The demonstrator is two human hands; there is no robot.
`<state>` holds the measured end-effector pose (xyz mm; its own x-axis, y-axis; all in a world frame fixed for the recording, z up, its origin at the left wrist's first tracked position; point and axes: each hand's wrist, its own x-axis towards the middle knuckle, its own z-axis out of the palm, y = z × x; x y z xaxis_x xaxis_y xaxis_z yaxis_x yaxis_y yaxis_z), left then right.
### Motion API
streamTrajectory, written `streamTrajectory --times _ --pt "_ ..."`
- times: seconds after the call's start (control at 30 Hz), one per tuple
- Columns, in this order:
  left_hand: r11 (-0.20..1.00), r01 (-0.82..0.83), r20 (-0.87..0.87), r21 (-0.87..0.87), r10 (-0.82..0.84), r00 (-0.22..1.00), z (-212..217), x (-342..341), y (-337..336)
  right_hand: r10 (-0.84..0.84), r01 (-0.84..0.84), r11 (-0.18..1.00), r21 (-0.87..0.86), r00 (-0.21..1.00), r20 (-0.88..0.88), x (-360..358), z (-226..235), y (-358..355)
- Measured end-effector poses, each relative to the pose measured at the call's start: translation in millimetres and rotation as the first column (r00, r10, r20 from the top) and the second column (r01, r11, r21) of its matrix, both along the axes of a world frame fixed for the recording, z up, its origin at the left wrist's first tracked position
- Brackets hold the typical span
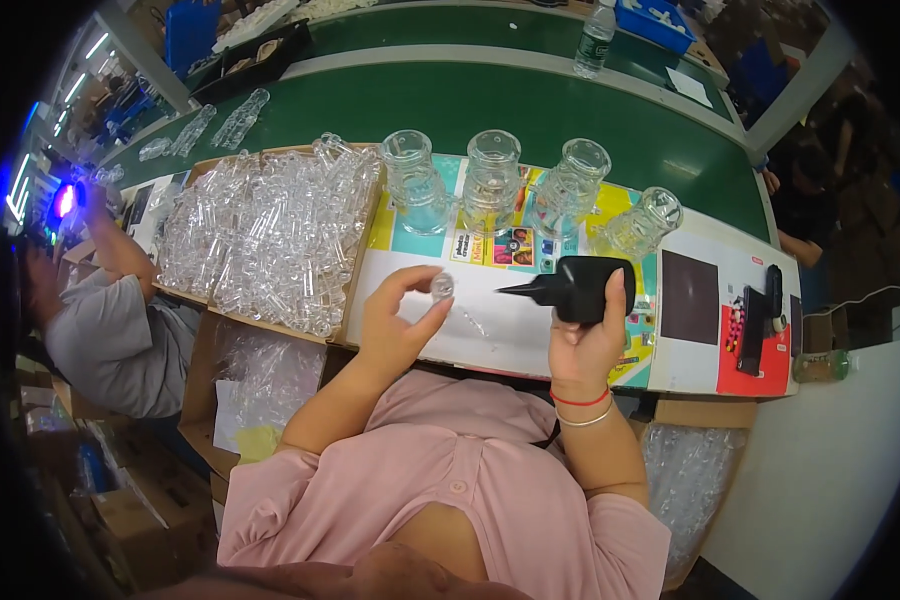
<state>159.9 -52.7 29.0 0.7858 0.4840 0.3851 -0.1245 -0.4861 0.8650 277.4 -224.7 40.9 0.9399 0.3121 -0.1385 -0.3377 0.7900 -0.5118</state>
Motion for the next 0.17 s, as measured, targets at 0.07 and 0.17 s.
streamTrajectory --times 0.07,0.17 --pt "0.997 -0.001 -0.012 0.076 0.002 1.0 -10.7 17.9 6.4 0.066 -0.061 0.995 0.074 0.995 -0.069 9.4 -13.5 -3.6" --pt "0.977 0.015 -0.101 0.212 0.007 0.995 -32.0 37.9 16.3 0.14 -0.121 0.976 0.179 0.985 -0.099 9.0 -22.9 -8.6"
